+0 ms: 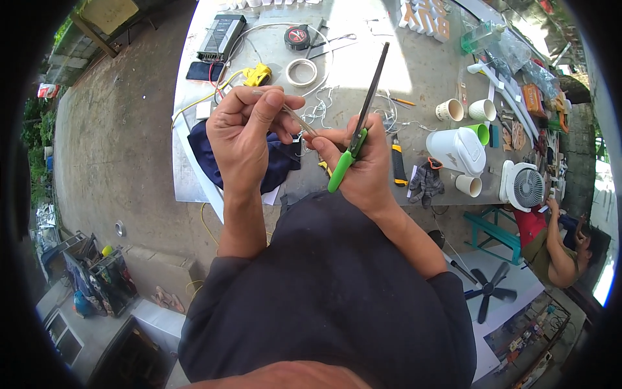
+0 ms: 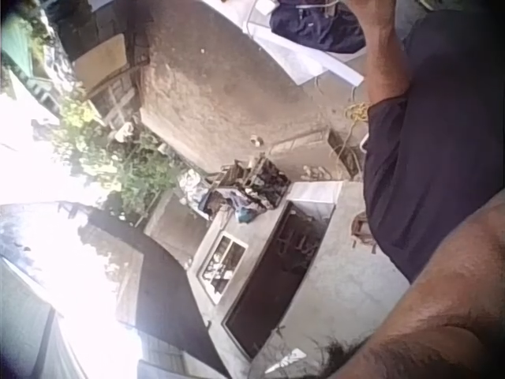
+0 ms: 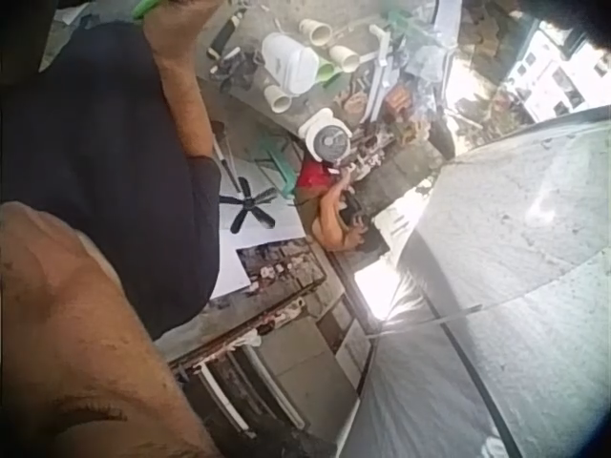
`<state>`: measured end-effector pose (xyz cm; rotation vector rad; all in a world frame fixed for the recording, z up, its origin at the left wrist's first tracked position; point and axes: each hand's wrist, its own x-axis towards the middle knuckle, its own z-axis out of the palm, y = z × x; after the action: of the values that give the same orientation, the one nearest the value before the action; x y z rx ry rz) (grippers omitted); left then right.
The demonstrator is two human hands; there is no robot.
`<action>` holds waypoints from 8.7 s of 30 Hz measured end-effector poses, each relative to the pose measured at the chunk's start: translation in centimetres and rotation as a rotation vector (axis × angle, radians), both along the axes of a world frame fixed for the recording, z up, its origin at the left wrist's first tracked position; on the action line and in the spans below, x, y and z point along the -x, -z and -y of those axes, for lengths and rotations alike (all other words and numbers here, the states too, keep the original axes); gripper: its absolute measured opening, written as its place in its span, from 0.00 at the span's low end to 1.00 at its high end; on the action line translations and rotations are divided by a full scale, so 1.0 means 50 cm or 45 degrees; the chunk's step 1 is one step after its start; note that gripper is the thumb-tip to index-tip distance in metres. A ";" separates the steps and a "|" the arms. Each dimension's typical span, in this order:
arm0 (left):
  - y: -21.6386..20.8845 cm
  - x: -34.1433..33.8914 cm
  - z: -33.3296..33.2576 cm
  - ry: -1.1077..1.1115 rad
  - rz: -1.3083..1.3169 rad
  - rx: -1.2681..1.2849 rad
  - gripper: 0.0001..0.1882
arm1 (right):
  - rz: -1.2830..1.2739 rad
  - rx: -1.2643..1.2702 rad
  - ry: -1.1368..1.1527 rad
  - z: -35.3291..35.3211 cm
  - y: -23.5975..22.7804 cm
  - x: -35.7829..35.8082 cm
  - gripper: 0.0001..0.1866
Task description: Cutting and preparing wire for an LED neon sign assembly.
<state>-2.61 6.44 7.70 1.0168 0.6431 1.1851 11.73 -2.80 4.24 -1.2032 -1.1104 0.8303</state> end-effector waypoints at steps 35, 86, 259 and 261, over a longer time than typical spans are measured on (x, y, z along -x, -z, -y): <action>0.006 0.090 -0.087 0.353 0.796 -0.424 0.13 | -0.599 0.400 -0.479 0.004 -0.081 -0.041 0.27; 0.058 0.137 -0.050 -0.164 0.474 -0.320 0.25 | -0.276 0.335 -0.216 0.000 -0.080 -0.026 0.24; 0.059 0.056 0.111 0.025 0.025 0.154 0.04 | 0.673 0.643 -0.935 0.046 -0.119 -0.078 0.56; 0.058 0.054 0.112 0.023 0.026 0.161 0.04 | 0.650 0.664 -0.935 0.047 -0.120 -0.079 0.56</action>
<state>-5.33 0.83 4.81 0.9008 0.6829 1.1236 15.68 -5.13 10.23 -1.4981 -1.8885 1.4847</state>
